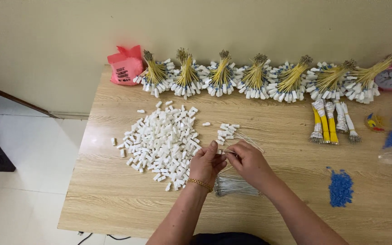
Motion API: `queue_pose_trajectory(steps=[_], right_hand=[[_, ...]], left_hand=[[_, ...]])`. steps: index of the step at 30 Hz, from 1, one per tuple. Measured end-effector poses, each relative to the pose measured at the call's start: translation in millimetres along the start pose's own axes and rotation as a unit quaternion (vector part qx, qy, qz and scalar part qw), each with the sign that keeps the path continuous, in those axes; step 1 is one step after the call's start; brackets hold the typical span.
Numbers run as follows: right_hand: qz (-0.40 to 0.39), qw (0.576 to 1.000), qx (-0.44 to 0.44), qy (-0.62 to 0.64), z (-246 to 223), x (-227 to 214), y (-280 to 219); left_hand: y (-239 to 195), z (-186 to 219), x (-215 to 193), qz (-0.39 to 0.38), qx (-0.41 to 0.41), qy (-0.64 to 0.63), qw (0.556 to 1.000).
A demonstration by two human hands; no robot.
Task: Assembling small white insulators onto thin metal wires at a workbench.
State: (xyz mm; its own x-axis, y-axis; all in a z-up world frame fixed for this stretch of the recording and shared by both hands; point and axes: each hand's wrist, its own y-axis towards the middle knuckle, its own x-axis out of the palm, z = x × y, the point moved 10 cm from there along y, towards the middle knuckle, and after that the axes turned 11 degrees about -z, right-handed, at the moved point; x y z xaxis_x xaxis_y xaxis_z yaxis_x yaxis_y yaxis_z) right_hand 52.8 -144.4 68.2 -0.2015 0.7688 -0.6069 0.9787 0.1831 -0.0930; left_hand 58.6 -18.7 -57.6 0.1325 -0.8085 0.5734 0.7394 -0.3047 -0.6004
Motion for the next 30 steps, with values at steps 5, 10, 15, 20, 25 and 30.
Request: queue_pose_trajectory(steps=[5, 10, 15, 20, 25, 30], right_hand=[[0.004, 0.999, 0.034, 0.019, 17.9, 3.8, -0.3], [-0.026, 0.997, 0.021, -0.069, 11.0, 7.7, 4.6], [-0.033, 0.987, 0.029, -0.153, 21.7, 15.3, 8.9], [-0.024, 0.988, 0.042, -0.144, 34.7, 21.0, 23.1], [-0.006, 0.986, 0.058, -0.157, 99.5, 37.6, 46.4], [0.005, 0.988, 0.027, -0.152, 133.1, 49.2, 64.4]], left_hand=[[7.7, -5.7, -2.5, 0.003, -0.001, -0.002, 1.000], [30.6, -22.1, -14.3, -0.002, 0.002, 0.005, 1.000], [19.0, -13.6, -3.2, 0.012, -0.007, 0.017, 1.000], [42.2, -21.6, -15.6, 0.014, -0.011, 0.017, 1.000], [77.9, 36.6, -20.0, 0.029, 0.045, 0.345, 0.937], [110.2, 82.6, 17.6, 0.065, 0.287, 0.813, 0.502]])
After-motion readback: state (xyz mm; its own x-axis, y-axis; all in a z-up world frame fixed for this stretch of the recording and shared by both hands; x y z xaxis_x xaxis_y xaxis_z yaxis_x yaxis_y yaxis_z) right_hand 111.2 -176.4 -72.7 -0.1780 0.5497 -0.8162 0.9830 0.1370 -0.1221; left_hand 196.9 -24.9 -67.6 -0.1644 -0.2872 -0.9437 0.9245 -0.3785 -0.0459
